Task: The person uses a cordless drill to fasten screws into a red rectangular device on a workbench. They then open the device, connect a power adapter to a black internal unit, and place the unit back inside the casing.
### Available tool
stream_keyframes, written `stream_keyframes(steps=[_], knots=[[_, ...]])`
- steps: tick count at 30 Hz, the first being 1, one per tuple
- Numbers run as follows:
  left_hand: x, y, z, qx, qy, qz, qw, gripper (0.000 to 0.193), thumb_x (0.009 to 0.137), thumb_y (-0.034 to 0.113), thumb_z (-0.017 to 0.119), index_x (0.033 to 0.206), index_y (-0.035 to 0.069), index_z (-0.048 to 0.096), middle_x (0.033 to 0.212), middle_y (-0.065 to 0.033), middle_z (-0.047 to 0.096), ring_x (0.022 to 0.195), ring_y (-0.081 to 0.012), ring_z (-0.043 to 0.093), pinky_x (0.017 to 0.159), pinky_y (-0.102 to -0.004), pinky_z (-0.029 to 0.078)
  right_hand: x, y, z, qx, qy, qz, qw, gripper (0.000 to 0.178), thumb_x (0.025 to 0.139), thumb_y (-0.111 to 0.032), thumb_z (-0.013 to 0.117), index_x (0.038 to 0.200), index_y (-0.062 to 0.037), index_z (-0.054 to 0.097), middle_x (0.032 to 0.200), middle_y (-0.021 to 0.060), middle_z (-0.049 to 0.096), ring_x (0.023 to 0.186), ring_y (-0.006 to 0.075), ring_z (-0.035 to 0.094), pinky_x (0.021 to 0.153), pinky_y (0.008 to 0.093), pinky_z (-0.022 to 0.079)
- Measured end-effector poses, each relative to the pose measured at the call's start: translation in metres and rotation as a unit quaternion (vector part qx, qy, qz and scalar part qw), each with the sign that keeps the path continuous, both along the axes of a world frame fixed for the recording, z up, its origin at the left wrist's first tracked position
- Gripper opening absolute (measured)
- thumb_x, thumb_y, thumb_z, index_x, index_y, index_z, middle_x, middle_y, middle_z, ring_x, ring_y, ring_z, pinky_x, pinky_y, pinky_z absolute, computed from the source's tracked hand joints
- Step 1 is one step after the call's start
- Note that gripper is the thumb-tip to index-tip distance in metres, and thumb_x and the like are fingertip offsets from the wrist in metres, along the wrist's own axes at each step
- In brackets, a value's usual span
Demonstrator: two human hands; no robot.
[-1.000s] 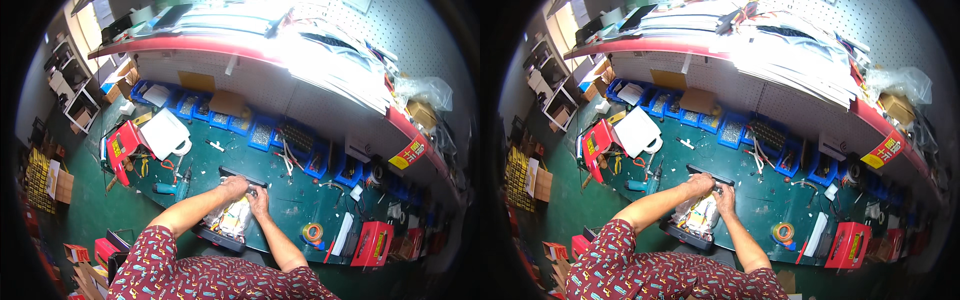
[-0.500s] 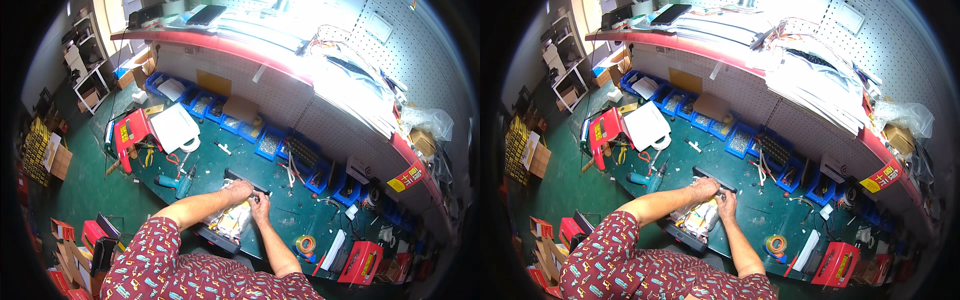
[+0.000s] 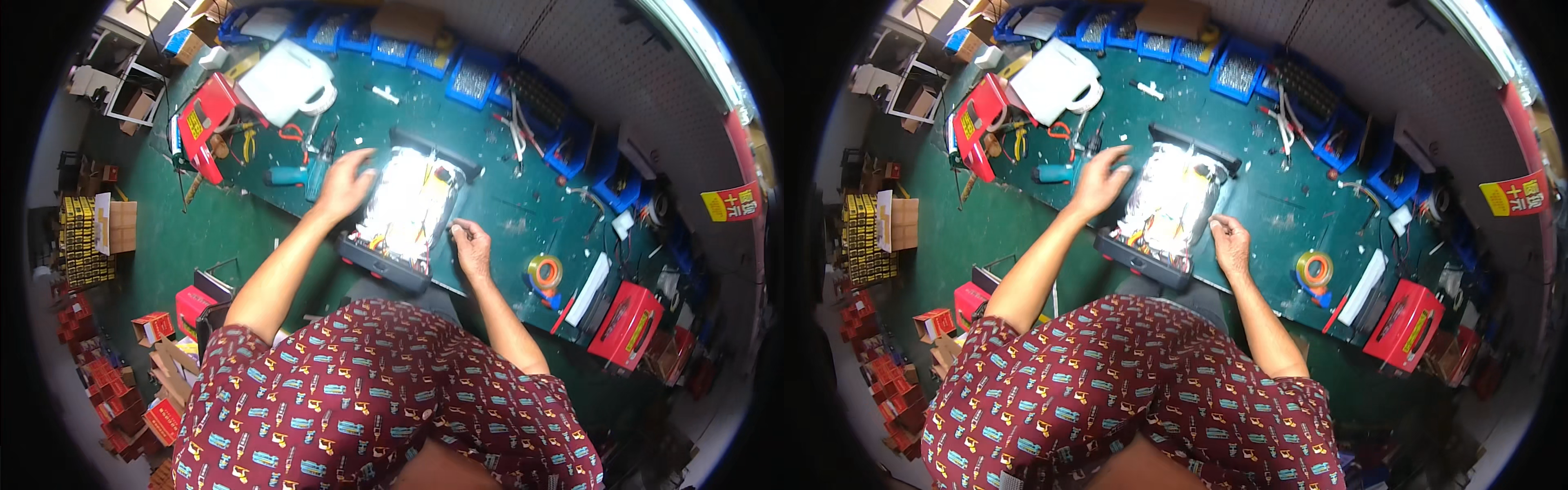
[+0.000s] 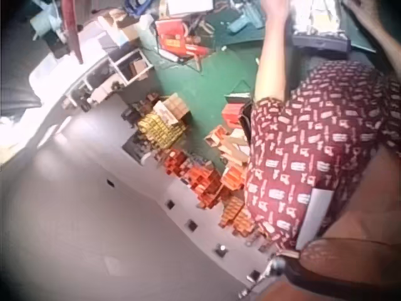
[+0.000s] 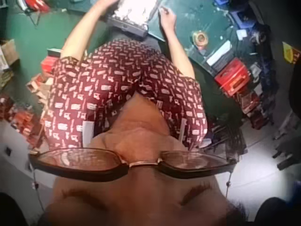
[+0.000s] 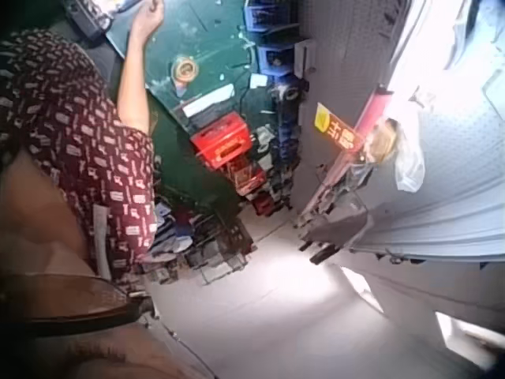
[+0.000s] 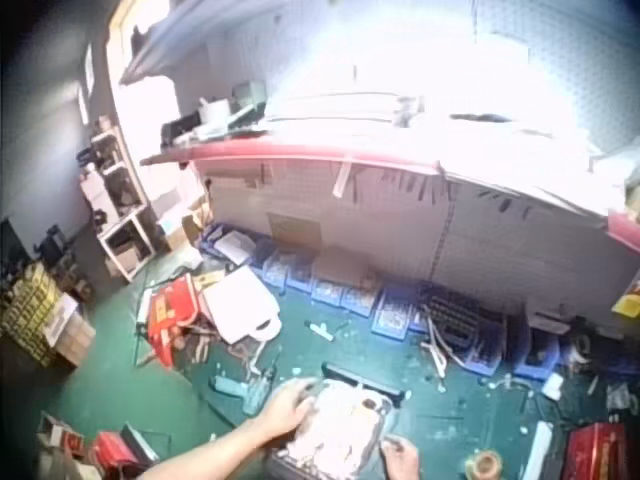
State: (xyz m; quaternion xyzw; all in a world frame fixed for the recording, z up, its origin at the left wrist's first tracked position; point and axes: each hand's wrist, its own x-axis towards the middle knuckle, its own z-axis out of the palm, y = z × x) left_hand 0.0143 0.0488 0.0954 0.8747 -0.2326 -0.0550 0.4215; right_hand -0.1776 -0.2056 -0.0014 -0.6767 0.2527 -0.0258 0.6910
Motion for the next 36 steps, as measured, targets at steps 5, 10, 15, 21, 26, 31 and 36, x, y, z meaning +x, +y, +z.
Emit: stream_keyframes(steps=[5,10,15,21,26,31,36], knots=[[-0.062,0.079,-0.029,0.016,0.163,0.091,0.982,0.045,0.097,0.019,0.060,0.135,-0.004,0.054,0.128,-0.0238,0.063,0.120,-0.0287,0.062,0.102,-0.0369,0.047,-0.047,0.022,0.017,0.027,0.031,0.113,0.993,0.019,0.091,-0.010,0.069,0.104,0.0032,0.072,0.101,0.0079,0.071,0.089,0.0099,0.065,0.077,0.0249,0.054],[-0.107,0.087,-0.054,-0.010,0.253,0.114,0.961,0.046,0.104,0.029,0.048,0.134,-0.004,0.055,0.129,-0.0206,0.064,0.122,-0.0265,0.059,0.105,-0.0349,0.044,-0.049,0.024,0.038,-0.047,-0.031,0.199,0.978,0.018,0.087,-0.010,0.073,0.100,0.0023,0.071,0.110,0.0095,0.067,0.095,0.0157,0.067,0.077,0.0273,0.057],[-0.112,0.078,-0.055,-0.034,0.268,0.121,0.955,0.049,0.106,0.034,0.041,0.132,-0.003,0.057,0.128,-0.0194,0.064,0.121,-0.0268,0.060,0.105,-0.0351,0.043,-0.054,0.020,0.036,-0.186,-0.103,0.285,0.935,0.037,0.070,-0.017,0.087,0.099,-0.0045,0.069,0.109,0.0120,0.066,0.105,0.0311,0.060,0.094,0.0385,0.047],[-0.110,0.083,-0.046,0.003,0.259,0.099,0.961,0.047,0.106,0.033,0.042,0.131,-0.003,0.059,0.124,-0.0187,0.066,0.119,-0.0260,0.061,0.104,-0.0347,0.044,-0.064,0.026,0.046,-0.230,-0.102,0.285,0.925,0.055,0.067,-0.022,0.089,0.113,-0.0071,0.063,0.115,0.0109,0.065,0.112,0.0304,0.057,0.096,0.0394,0.047],[-0.109,0.093,-0.051,0.013,0.246,0.084,0.966,0.040,0.106,0.023,0.041,0.131,-0.003,0.059,0.122,-0.0162,0.067,0.117,-0.0229,0.061,0.100,-0.0329,0.046,-0.073,0.032,0.030,-0.228,-0.089,0.233,0.941,0.059,0.068,-0.021,0.088,0.118,-0.0079,0.060,0.116,0.0121,0.065,0.109,0.0330,0.060,0.096,0.0414,0.049],[-0.110,0.095,-0.063,0.003,0.278,0.055,0.959,0.046,0.096,-0.005,0.048,0.141,0.000,0.048,0.122,-0.0122,0.065,0.116,-0.0197,0.060,0.101,-0.0300,0.046,-0.076,0.037,0.023,-0.214,-0.092,0.195,0.953,0.059,0.069,-0.019,0.087,0.119,-0.0075,0.058,0.118,0.0135,0.065,0.109,0.0351,0.061,0.095,0.0416,0.050],[-0.109,0.084,-0.079,0.022,0.289,-0.023,0.957,0.078,0.082,-0.007,0.073,0.150,0.005,0.038,0.123,-0.0093,0.064,0.109,-0.0151,0.061,0.098,-0.0289,0.050,-0.079,0.036,0.005,-0.233,-0.114,0.204,0.944,0.060,0.067,-0.017,0.084,0.120,-0.0063,0.058,0.120,0.0146,0.065,0.112,0.0367,0.060,0.097,0.0408,0.050]])
